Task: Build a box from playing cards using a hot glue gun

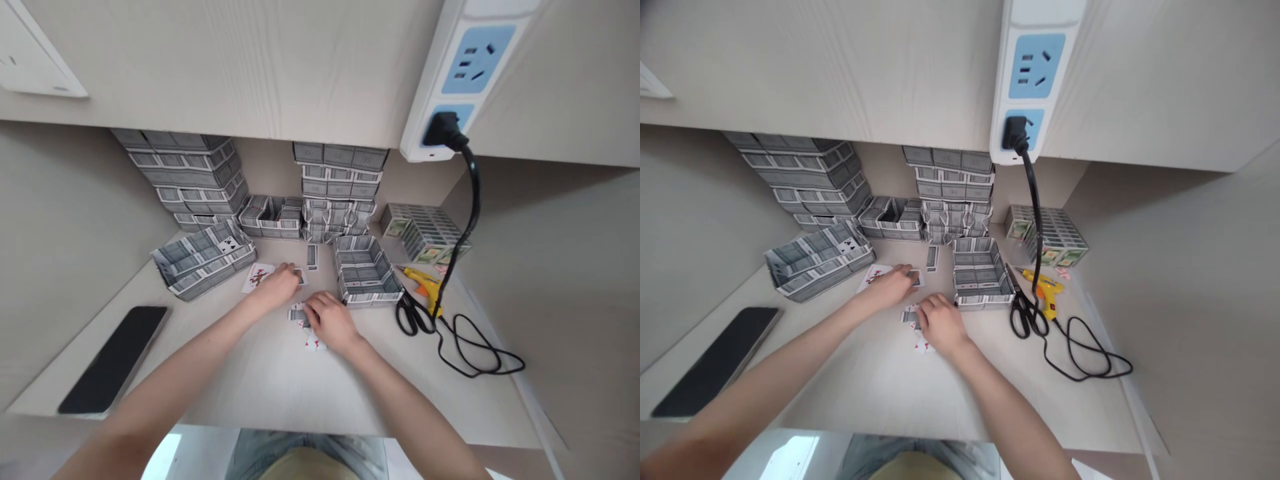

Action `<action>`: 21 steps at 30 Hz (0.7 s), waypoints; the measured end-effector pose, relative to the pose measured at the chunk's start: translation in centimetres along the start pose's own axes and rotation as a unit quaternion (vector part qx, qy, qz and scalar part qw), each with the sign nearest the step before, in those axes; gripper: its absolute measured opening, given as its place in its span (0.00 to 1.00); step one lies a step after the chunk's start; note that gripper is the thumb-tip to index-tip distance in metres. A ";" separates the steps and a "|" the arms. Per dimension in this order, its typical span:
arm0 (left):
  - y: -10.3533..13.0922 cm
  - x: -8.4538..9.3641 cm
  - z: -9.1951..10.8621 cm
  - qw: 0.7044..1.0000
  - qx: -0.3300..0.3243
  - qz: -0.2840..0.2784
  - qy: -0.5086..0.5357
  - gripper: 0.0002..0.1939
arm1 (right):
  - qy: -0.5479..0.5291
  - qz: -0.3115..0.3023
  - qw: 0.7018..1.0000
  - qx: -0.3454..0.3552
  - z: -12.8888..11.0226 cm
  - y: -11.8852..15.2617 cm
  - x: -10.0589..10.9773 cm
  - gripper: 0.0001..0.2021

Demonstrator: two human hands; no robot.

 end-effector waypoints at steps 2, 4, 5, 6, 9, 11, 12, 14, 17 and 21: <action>0.1 -0.2 0.1 1.000 -0.016 0.010 -0.002 0.12 | 0.002 -0.003 1.000 0.000 -0.1 0.0 0.0 0.09; 0.2 -0.4 0.1 0.999 -0.030 0.022 -0.006 0.13 | 0.005 -0.008 1.000 -0.001 -0.2 0.0 0.1 0.09; 0.3 -0.4 0.1 0.999 -0.035 0.028 -0.009 0.13 | 0.007 -0.010 1.000 -0.002 -0.2 0.0 0.1 0.09; 0.3 -0.5 0.0 0.999 -0.039 0.034 -0.011 0.13 | 0.008 -0.012 1.000 -0.003 -0.3 0.0 0.1 0.09; 0.1 -0.6 0.0 0.998 -0.045 0.050 -0.010 0.14 | 0.010 -0.021 1.000 -0.003 -0.4 0.0 0.2 0.08; -0.2 -0.7 0.0 0.998 -0.043 0.054 -0.009 0.15 | 0.008 -0.024 1.000 -0.004 -0.4 0.0 0.1 0.08; -0.3 -0.7 0.1 0.998 -0.043 0.054 -0.009 0.15 | 0.006 -0.024 1.000 -0.005 -0.4 -0.1 0.1 0.08; -0.6 -0.8 0.3 0.998 -0.041 0.052 -0.012 0.15 | 0.003 -0.021 1.000 -0.008 -0.3 -0.1 0.1 0.08; -0.9 -1.0 0.4 0.998 -0.024 0.059 -0.029 0.16 | 0.004 -0.018 1.000 -0.009 -0.2 0.0 0.1 0.08; -0.6 -0.9 -0.1 0.996 -0.003 0.076 -0.043 0.17 | 0.002 -0.018 1.000 -0.007 -0.1 0.0 0.1 0.08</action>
Point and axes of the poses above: each hand's wrist, its own y-axis away from the middle knuckle, its own x-axis out of the back of the hand, z = x × y, the point moved 5 cm from there along -y, towards the middle knuckle, and after that the axes turned 13 degrees about z, right-handed, at the moved point
